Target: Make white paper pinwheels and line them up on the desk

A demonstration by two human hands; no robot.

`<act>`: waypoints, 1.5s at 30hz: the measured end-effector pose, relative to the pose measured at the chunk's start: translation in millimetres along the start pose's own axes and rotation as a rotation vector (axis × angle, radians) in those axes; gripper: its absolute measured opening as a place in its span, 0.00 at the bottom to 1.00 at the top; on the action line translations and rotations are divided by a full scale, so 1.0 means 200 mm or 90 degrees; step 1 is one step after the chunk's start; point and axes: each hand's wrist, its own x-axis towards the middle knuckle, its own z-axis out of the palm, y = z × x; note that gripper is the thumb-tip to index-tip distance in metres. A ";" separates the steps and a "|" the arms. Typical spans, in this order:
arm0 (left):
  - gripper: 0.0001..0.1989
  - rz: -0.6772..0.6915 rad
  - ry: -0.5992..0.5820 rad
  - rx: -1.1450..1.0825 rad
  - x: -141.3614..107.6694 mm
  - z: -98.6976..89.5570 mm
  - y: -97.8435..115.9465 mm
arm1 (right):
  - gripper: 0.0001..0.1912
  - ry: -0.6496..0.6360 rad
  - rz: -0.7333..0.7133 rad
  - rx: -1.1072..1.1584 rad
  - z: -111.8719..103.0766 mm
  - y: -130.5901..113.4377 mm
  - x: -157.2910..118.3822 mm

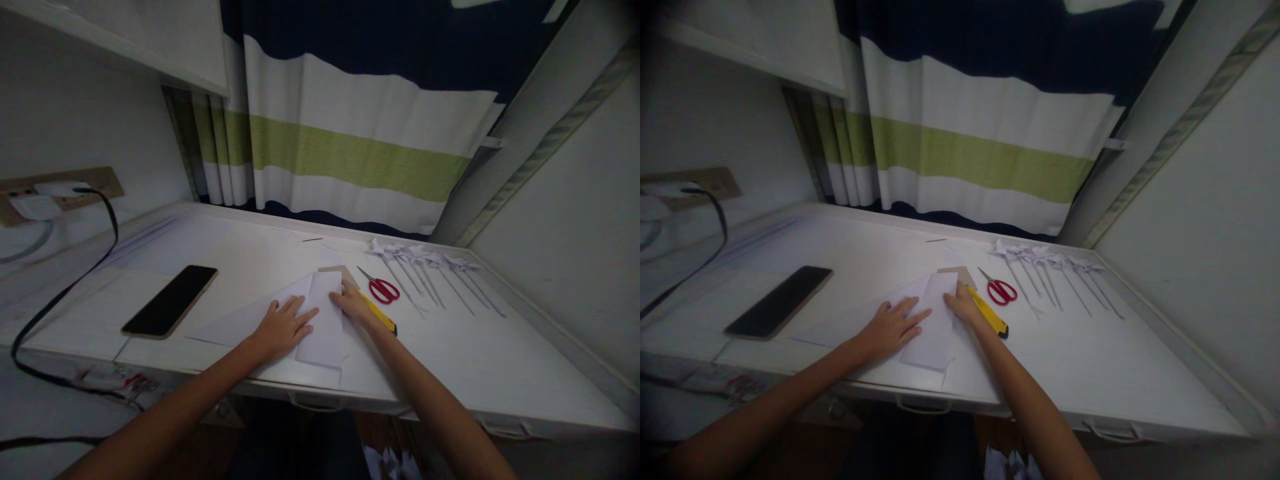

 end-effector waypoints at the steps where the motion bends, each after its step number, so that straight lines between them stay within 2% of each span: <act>1: 0.21 0.004 0.003 -0.005 0.01 0.00 0.00 | 0.16 0.011 0.001 -0.016 0.00 0.00 0.01; 4: 0.19 0.004 0.023 -0.039 0.06 -0.01 -0.04 | 0.17 0.033 0.013 -0.052 0.01 0.00 0.03; 9: 0.17 -0.107 0.085 -0.072 0.22 0.00 -0.21 | 0.12 0.006 0.027 -0.051 0.01 0.00 0.04; 11: 0.15 -0.074 0.071 -0.086 0.27 0.00 -0.27 | 0.11 0.003 0.037 -0.047 0.00 0.00 0.05; 15: 0.13 0.058 0.014 -0.113 0.30 0.01 -0.34 | 0.08 -0.001 0.047 -0.032 -0.02 0.02 0.11; 21: 0.18 0.109 0.012 -0.085 0.28 0.03 -0.35 | 0.07 -0.042 0.073 0.044 -0.03 -0.02 0.18; 27: 0.19 0.091 -0.002 -0.081 0.27 0.02 -0.34 | 0.21 -0.122 0.121 0.224 -0.01 -0.06 0.15; 31: 0.18 0.079 -0.018 -0.077 0.27 0.02 -0.34 | 0.24 -0.137 0.187 0.367 0.02 -0.10 0.14; 38: 0.16 0.072 0.017 -0.067 0.26 0.02 -0.33 | 0.33 -0.199 0.203 0.372 0.08 -0.17 0.22; 45: 0.16 0.071 0.027 -0.085 0.26 0.02 -0.33 | 0.32 -0.222 0.199 0.398 0.10 -0.13 0.27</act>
